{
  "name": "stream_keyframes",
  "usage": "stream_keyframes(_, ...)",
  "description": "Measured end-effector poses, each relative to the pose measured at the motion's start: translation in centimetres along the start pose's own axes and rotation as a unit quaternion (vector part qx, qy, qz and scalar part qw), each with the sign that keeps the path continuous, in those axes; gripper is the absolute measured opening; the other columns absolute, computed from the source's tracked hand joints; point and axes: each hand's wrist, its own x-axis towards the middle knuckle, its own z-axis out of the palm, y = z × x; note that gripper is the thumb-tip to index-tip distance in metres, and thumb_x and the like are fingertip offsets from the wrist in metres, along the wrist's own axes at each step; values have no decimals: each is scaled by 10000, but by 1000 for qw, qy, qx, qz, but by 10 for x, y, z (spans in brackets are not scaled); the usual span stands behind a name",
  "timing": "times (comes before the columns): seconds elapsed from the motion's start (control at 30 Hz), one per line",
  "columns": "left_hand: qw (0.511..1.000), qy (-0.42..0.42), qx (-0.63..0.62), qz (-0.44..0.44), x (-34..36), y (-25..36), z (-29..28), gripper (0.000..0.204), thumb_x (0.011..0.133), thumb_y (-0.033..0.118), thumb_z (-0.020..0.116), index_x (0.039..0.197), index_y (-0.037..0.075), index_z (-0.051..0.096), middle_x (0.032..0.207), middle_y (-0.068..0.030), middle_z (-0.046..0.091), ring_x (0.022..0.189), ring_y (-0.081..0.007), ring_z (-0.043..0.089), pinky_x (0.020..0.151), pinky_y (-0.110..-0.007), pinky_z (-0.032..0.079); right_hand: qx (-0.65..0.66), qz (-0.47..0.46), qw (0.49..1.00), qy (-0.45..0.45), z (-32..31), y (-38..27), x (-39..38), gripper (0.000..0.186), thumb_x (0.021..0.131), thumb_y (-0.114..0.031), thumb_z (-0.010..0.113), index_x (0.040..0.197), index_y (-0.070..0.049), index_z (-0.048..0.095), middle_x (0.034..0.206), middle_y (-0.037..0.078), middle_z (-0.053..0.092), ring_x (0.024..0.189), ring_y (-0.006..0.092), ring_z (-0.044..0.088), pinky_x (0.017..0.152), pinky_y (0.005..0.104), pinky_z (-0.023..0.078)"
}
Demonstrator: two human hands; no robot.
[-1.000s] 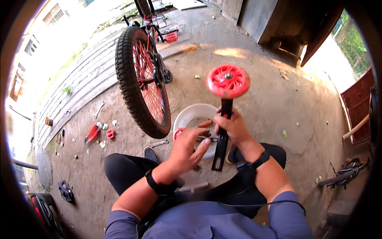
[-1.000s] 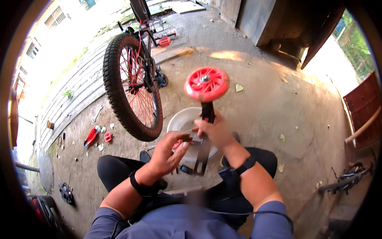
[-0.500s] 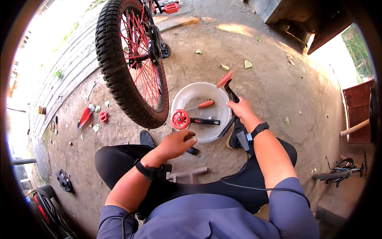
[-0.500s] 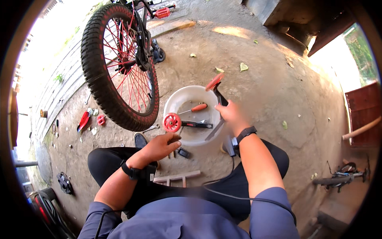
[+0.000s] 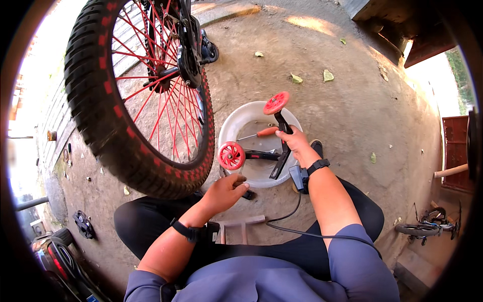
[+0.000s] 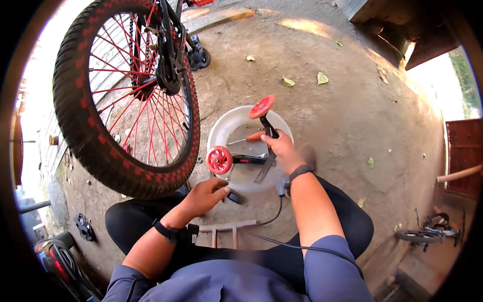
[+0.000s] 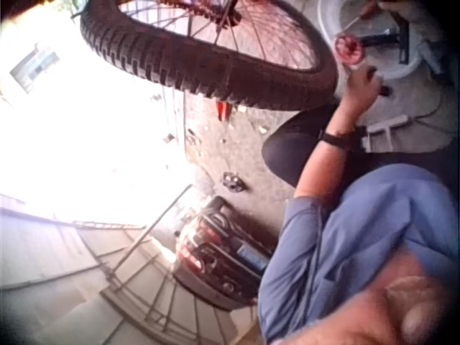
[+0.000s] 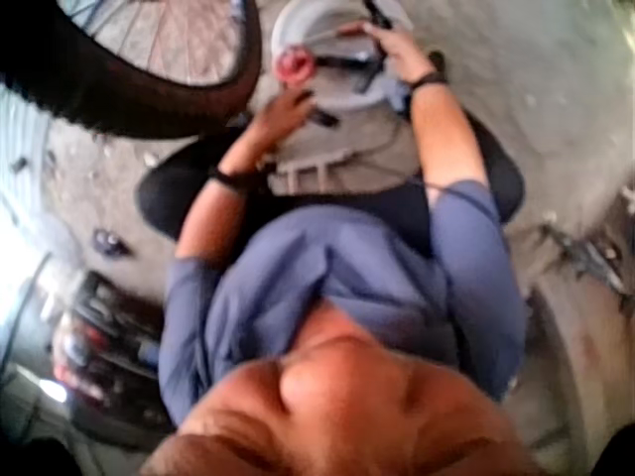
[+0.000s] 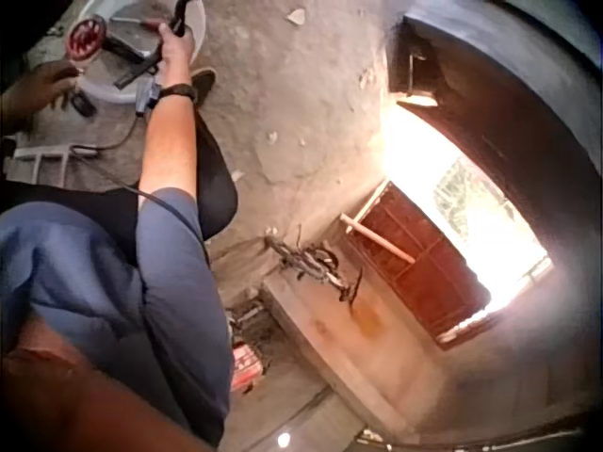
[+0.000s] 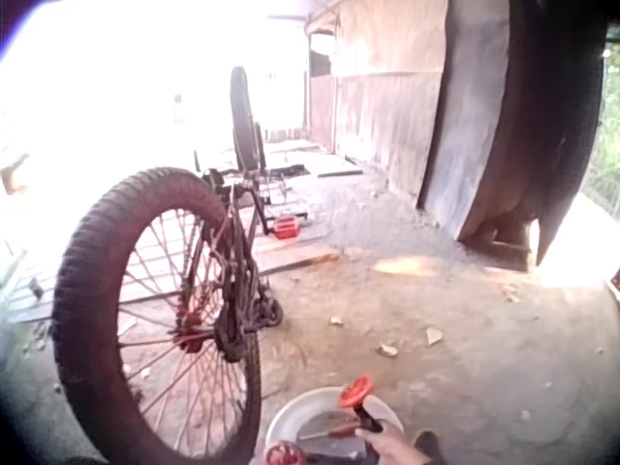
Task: The person sits on the ground and works on a bicycle wheel, using a wrench to tighten the axle nuts. They handle red training wheels and a white plastic basin containing tools.
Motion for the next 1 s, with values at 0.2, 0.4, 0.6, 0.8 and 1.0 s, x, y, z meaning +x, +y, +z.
stream_keyframes(0.2, 977, 129, -127, -114, 37, -52, 4, 421, 935, 245, 654, 1206, -75, 612, 928, -82, 694, 843, -156, 646, 723, -325, 516, -7, -31, 999, 34, 11, 47, 45, 213, 864, -113, 734, 1028, 11, 677, 845, -21, 649, 809, 89, 560, 786, 253, 434)
stream_keyframes(0.4, 882, 201, -314, -290, 64, -83, 21, 554, 971, 244, 622, 1395, -70, 454, 1014, -94, 621, 877, -180, 605, 702, -314, 514, -39, -70, 995, 55, 20, 60, 56, 189, 843, -52, 721, 1016, 17, 686, 884, 28, 733, 762, 59, 545, 725, 220, 424)
stream_keyframes(0.6, 854, 229, -360, -298, 82, -103, 22, 623, 985, 227, 577, 1506, 25, 301, 1215, -109, 580, 1038, -205, 591, 764, -355, 527, -17, -68, 998, 8, 19, 61, 67, 193, 866, -5, 675, 1041, 66, 641, 962, 113, 752, 836, 126, 648, 826, 253, 474)
stream_keyframes(0.8, 861, 205, -418, -206, 97, -162, 12, 604, 982, 210, 518, 1521, 111, 266, 1298, -37, 572, 1124, -168, 597, 825, -369, 495, -38, -10, 999, 29, 15, 68, 78, 271, 898, -17, 644, 1151, 50, 574, 984, 87, 732, 903, 142, 632, 868, 294, 472)
stream_keyframes(1.0, 876, 157, -399, -221, 106, -140, 5, 296, 978, 175, 579, 1267, 109, 598, 1070, 25, 664, 999, -106, 613, 798, -316, 492, -38, -15, 999, 30, 7, 77, 85, 291, 909, -54, 651, 1171, 35, 564, 976, 73, 704, 884, 145, 607, 838, 309, 476)
